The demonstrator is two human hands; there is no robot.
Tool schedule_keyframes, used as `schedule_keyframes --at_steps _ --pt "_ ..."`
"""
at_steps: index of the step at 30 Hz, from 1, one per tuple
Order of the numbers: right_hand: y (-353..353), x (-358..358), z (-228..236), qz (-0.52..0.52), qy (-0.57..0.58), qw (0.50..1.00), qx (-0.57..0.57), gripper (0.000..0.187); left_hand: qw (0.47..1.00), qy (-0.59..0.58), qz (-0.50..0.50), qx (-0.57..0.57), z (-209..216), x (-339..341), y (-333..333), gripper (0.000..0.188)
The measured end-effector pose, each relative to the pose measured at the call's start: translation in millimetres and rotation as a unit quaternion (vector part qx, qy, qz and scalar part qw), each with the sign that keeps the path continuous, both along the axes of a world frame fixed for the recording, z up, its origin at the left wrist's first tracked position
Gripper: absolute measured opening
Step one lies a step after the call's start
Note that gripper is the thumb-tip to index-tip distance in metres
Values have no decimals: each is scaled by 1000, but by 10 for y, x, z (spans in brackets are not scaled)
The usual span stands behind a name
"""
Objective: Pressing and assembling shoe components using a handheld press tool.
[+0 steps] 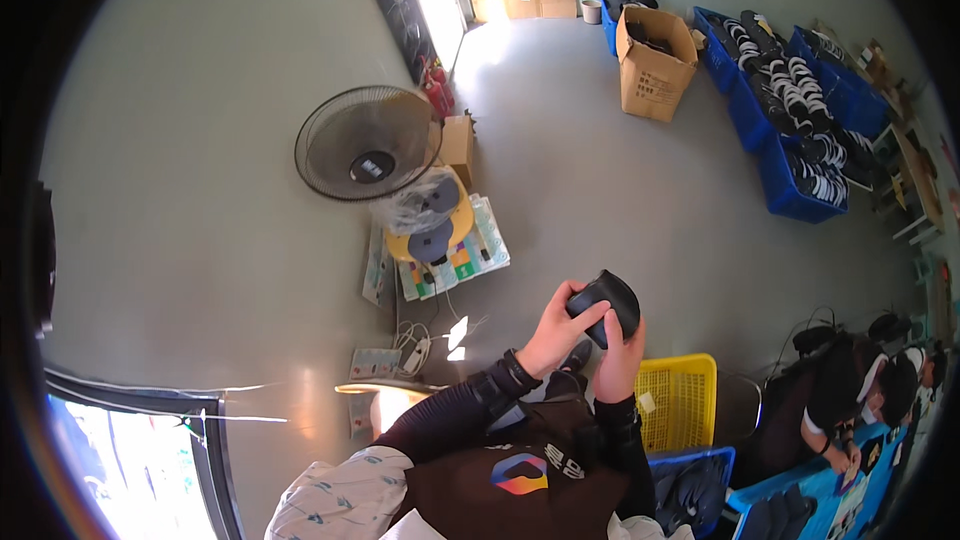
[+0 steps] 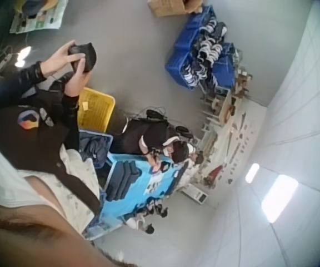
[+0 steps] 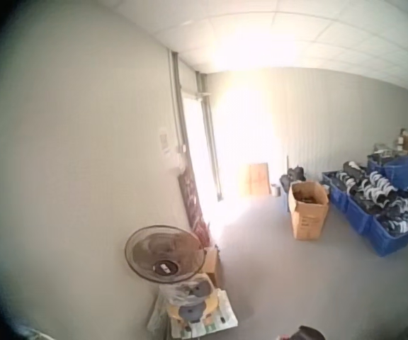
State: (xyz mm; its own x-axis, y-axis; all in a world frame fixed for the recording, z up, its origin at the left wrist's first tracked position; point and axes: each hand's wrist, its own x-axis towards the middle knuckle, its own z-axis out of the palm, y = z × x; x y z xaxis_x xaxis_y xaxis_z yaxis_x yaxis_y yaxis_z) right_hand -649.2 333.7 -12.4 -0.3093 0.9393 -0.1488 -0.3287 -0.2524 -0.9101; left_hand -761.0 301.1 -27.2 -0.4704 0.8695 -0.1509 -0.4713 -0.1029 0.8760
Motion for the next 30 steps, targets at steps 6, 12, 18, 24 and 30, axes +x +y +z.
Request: schedule_keyframes --at_steps 6,12,18,24,30 --pt "1744 -290 -104 111 -75 989 71 33 976 -22 -199 -80 101 -866 1359 49" --pt "3058 -1391 -721 207 -135 968 52 30 980 -159 -118 -37 -284 -1551 2315 38" --pt "4187 -2816 -1421 286 -225 926 105 41 970 -243 -26 0 -1042 -2853 3241 37" --pt "4738 -4426 -2201 447 -407 767 213 72 926 -353 135 -5 -2255 -4056 3495 38" --pt "4703 -5190 -2851 576 -401 681 209 56 791 -438 420 -80 -4024 -4156 2704 47"
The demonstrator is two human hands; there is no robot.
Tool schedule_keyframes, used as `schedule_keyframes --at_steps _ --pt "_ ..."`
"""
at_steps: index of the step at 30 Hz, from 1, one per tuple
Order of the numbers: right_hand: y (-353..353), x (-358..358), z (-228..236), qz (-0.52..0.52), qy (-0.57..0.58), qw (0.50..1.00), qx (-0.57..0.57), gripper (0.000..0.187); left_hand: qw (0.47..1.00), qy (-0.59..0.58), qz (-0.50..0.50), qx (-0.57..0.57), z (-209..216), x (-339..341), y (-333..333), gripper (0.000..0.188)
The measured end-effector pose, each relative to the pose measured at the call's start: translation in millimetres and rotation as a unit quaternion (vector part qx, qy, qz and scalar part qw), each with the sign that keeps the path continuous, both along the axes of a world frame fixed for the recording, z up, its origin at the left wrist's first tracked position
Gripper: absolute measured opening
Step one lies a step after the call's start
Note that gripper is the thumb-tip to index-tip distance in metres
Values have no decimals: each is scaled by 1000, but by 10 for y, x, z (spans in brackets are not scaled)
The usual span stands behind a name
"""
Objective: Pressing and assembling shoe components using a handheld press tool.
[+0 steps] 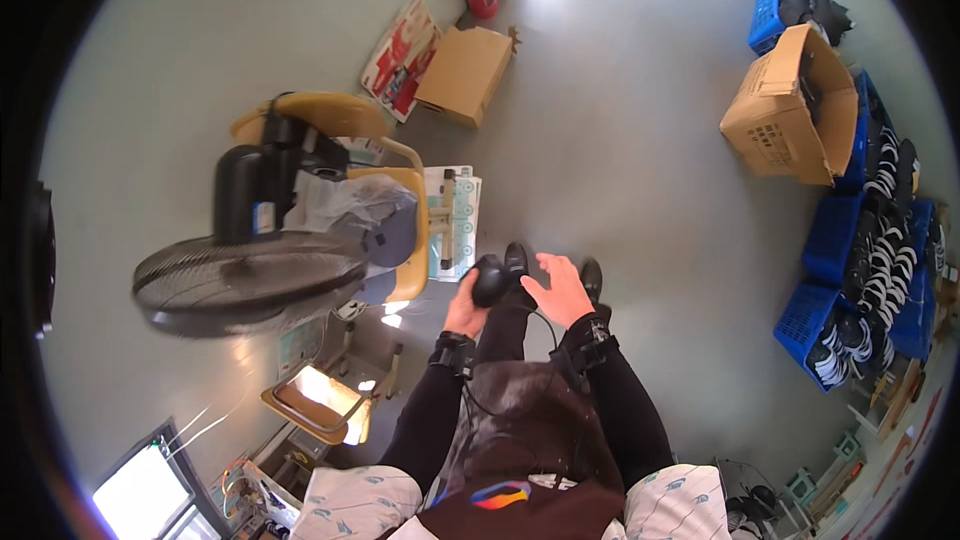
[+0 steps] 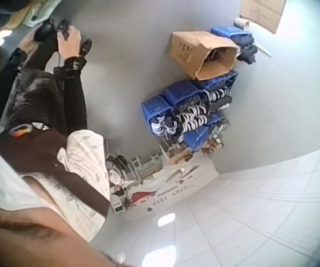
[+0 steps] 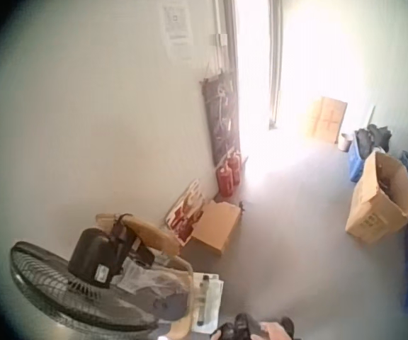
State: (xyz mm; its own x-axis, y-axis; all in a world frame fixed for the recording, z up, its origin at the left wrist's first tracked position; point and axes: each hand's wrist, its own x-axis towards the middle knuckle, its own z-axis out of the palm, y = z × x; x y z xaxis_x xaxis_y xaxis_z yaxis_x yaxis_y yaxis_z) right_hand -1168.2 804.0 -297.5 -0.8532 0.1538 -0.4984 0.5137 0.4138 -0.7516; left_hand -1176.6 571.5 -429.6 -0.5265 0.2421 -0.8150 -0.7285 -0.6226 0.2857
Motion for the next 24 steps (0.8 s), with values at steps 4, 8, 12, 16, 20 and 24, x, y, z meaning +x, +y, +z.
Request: schedule_keyframes --at_steps 4,8,12,16,20,24 --pt "378 41 -775 -10 -11 997 -70 44 970 -62 137 -189 -1354 194 -667 59" --pt "1123 391 -1415 -27 -76 997 -17 32 918 -106 51 -378 -2751 329 -940 67" --pt "1333 340 -1693 -39 -115 992 -45 29 571 152 -277 -758 -3518 182 -3009 63" --pt "2052 604 -1855 -86 -117 989 20 25 916 -98 189 -341 -4601 -235 -1995 63" --pt "2054 572 -2028 -114 -141 982 -44 24 471 267 -379 -751 -4670 -403 -2249 64" --pt "2016 424 -1998 -45 -106 993 -28 23 383 304 -421 -764 -4520 -526 -2468 63"
